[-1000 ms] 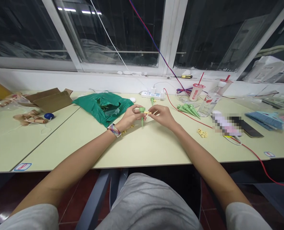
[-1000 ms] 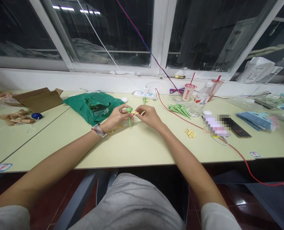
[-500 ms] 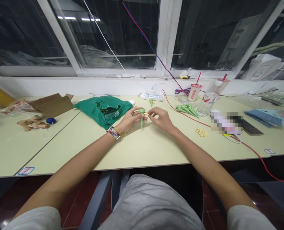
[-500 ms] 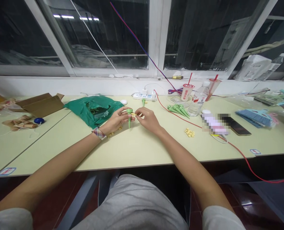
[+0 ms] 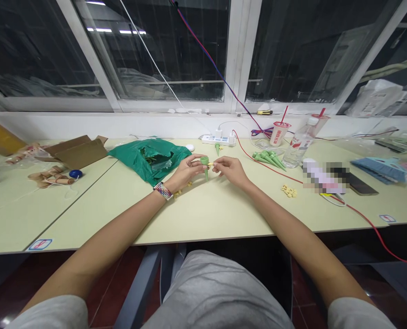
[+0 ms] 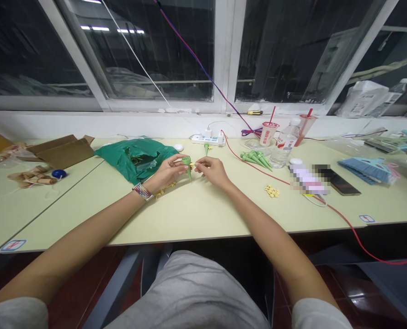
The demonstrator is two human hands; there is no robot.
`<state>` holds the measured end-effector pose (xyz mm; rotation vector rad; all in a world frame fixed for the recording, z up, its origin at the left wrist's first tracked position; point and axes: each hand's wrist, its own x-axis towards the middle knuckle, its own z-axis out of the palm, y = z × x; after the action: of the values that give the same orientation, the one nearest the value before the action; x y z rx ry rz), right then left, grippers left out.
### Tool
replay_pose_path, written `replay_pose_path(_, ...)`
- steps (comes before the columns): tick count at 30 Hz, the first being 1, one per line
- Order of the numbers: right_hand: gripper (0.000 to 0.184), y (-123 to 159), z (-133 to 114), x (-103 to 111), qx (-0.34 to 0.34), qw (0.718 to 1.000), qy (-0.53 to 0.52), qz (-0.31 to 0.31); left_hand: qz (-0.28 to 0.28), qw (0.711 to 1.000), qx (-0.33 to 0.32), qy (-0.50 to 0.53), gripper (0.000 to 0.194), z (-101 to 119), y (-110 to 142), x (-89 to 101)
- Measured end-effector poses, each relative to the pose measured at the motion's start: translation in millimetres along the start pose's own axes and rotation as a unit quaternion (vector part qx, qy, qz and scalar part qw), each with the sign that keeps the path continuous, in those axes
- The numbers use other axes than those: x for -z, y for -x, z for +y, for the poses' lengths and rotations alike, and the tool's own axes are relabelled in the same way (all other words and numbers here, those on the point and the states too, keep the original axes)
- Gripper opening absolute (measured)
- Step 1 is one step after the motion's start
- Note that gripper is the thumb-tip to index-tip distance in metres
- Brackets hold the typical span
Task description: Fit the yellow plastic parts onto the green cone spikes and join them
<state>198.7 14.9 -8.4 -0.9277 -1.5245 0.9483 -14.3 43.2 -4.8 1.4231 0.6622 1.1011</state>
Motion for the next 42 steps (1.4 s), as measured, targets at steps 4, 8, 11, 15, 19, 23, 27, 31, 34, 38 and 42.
replay_pose_path(4, 0.038, 2.1, 0.1, -2.9, -0.002, 1.0, -0.01, -0.01, -0.001, 1.0, 0.0, -0.01, 0.048, 0.9, 0.2, 1.4)
replay_pose_path(8, 0.046, 4.7, -2.7, -4.0, -0.005, 0.999, 0.032, -0.017, -0.03, 0.999, -0.001, -0.024, 0.047, 2.0, 1.6, 3.5)
replay_pose_path(11, 0.053, 3.2, -2.1, -3.7, -0.064, 0.997, 0.018, -0.044, -0.044, 0.998, -0.014, -0.052, 0.045, 1.4, 1.7, 4.3)
replay_pose_path(15, 0.048, -0.2, 1.0, -4.1, -0.09, 0.994, -0.034, -0.045, -0.04, 0.998, -0.013, -0.041, 0.045, -0.8, 0.6, 3.3)
replay_pose_path(19, 0.045, -0.3, 0.1, -5.0, -0.068, 0.993, -0.093, -0.041, -0.027, 1.0, 0.003, -0.009, 0.05, -3.2, -0.1, 3.1)
replay_pose_path(23, 0.044, 1.2, -0.6, -6.5, -0.053, 0.993, -0.096, -0.039, -0.019, 1.0, 0.015, -0.001, 0.053, -3.3, 0.1, 4.3)
replay_pose_path(27, 0.043, 0.8, 2.4, -7.6, -0.077, 0.994, -0.07, -0.033, -0.021, 1.0, 0.01, -0.016, 0.05, -1.5, 0.5, 3.5)
replay_pose_path(31, 0.058, 0.0, 6.6, -6.9, -0.115, 0.992, -0.026, -0.038, -0.026, 0.999, 0.004, -0.037, 0.049, -0.5, 1.0, 1.4)
replay_pose_path(34, 0.057, 1.1, 7.0, -5.4, -0.096, 0.995, 0.001, -0.018, -0.018, 0.999, 0.006, -0.036, 0.049, -0.8, 0.6, 1.2)
replay_pose_path(38, 0.039, 4.1, 1.2, -4.7, -0.013, 1.0, 0.02, 0.001, 0.0, 1.0, 0.015, -0.01, 0.052, -0.9, -0.1, 2.1)
replay_pose_path(42, 0.032, 5.9, -2.7, -5.0, 0.036, 0.999, 0.039, 0.002, -0.004, 1.0, 0.022, 0.007, 0.051, -0.4, 0.6, 2.1)
